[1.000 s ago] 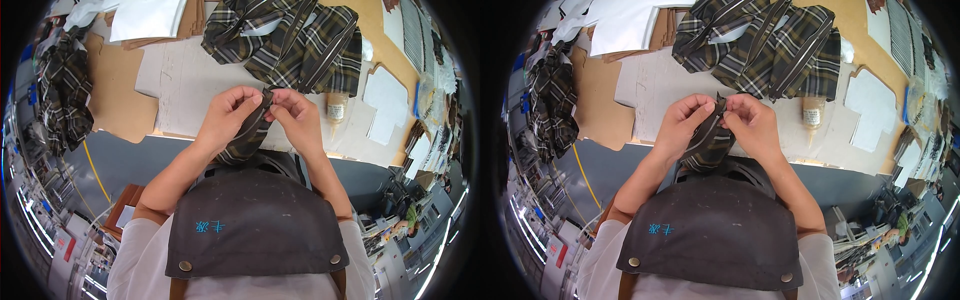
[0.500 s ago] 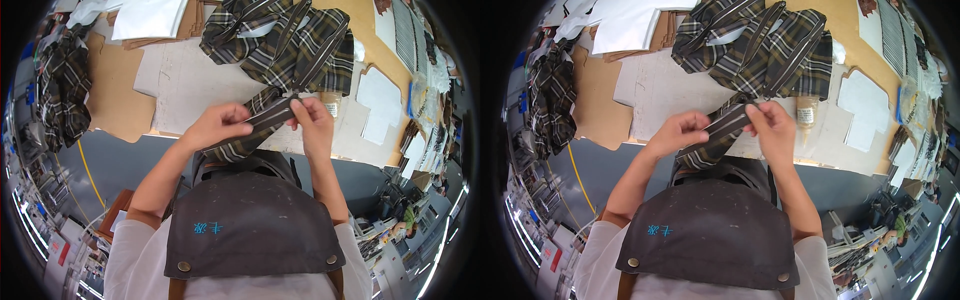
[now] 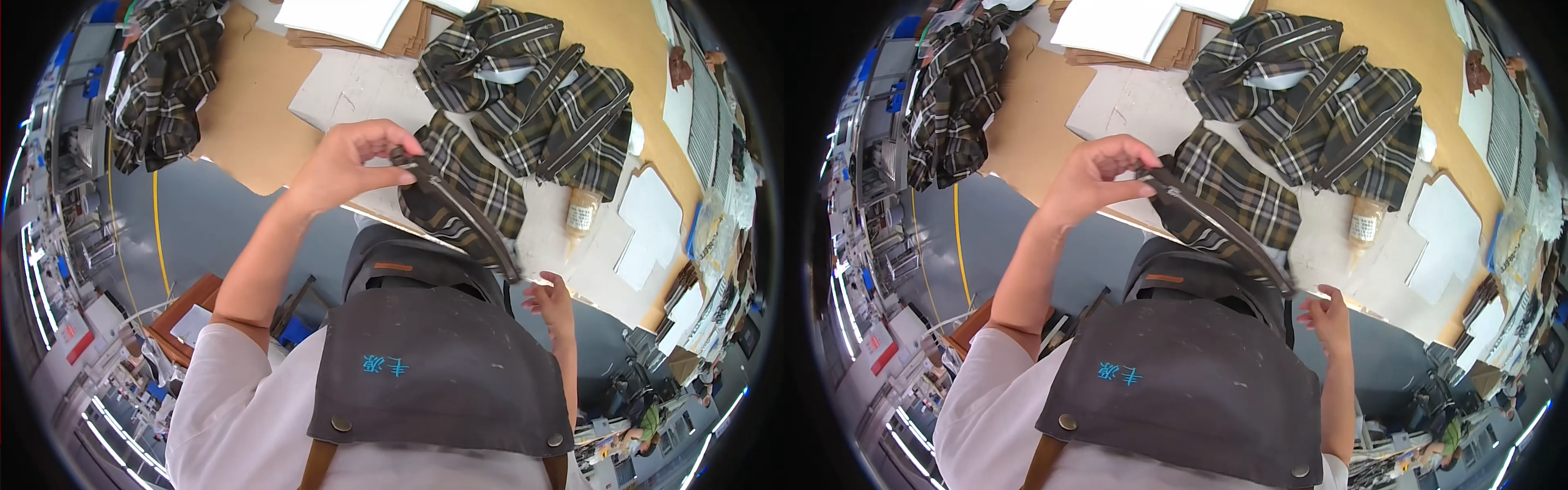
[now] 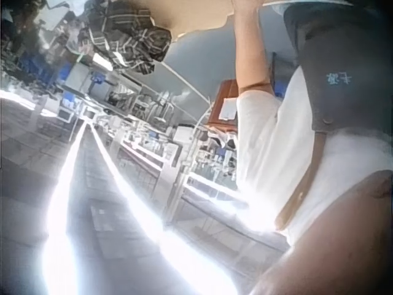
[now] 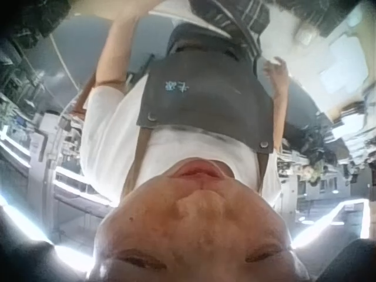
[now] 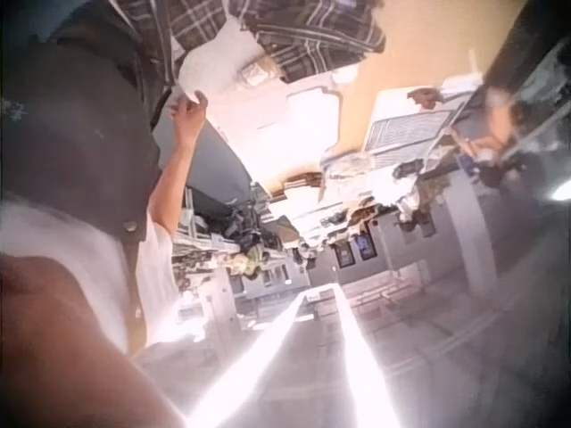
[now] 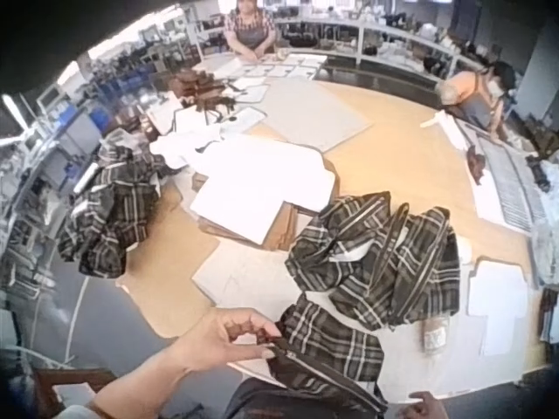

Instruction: Applying glue and attaching zippers to plaid fabric pouches in an industrial workshop setting.

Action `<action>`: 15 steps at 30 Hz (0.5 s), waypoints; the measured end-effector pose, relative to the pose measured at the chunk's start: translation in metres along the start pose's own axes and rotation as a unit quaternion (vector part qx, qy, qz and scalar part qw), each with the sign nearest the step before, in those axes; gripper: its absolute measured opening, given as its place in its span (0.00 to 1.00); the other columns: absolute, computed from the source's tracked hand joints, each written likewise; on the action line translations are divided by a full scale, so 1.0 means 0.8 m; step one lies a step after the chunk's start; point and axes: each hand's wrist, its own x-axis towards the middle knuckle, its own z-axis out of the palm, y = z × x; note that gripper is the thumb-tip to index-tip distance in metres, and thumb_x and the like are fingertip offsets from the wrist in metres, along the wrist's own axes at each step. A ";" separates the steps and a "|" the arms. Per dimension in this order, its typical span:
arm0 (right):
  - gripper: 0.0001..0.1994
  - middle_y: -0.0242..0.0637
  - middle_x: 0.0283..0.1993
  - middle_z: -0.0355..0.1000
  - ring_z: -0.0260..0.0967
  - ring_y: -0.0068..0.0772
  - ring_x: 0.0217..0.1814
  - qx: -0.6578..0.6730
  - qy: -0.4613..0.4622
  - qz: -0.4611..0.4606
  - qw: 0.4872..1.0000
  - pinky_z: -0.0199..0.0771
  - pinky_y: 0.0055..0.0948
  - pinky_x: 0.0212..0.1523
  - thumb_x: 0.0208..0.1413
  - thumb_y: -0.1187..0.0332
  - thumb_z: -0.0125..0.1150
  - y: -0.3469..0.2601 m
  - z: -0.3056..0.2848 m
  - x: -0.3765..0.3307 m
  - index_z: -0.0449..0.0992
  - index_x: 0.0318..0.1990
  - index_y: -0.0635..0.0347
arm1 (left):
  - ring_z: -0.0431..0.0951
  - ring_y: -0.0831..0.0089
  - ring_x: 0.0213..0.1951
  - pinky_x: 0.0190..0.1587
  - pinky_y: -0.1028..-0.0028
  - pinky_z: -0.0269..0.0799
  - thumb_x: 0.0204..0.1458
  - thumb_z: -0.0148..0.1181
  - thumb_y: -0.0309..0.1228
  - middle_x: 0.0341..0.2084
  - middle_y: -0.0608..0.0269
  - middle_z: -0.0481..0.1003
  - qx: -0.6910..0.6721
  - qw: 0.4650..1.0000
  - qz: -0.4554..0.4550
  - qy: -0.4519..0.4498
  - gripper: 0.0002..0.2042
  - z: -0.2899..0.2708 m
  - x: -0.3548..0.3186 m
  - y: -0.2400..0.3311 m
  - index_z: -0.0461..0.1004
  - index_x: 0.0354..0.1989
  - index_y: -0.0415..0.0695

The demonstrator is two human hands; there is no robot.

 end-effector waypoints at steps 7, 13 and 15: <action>0.14 0.38 0.43 0.67 0.66 0.24 0.38 -0.015 -0.039 -0.443 0.896 0.66 0.20 0.33 0.49 0.75 0.56 -0.147 0.068 0.012 0.69 0.45 0.63 | 0.70 0.80 0.34 0.39 0.80 0.66 0.43 0.56 0.17 0.31 0.68 0.73 0.012 0.998 0.055 -0.013 0.09 0.035 0.019 -0.017 0.73 0.35 0.39; 0.12 0.32 0.35 0.72 0.67 0.17 0.34 0.111 -0.153 -0.390 0.901 0.66 0.17 0.34 0.49 0.74 0.57 -0.191 0.140 0.022 0.70 0.42 0.64 | 0.69 0.79 0.40 0.44 0.79 0.65 0.44 0.54 0.16 0.35 0.65 0.71 -0.120 0.986 0.081 0.078 0.14 0.040 0.032 -0.030 0.68 0.41 0.40; 0.10 0.30 0.30 0.72 0.67 0.14 0.31 0.224 -0.164 -0.273 0.921 0.66 0.14 0.31 0.48 0.74 0.59 -0.202 0.142 0.015 0.71 0.40 0.64 | 0.68 0.81 0.40 0.41 0.81 0.65 0.45 0.55 0.18 0.36 0.65 0.69 -0.086 0.975 0.112 0.169 0.13 0.047 0.025 -0.032 0.67 0.41 0.40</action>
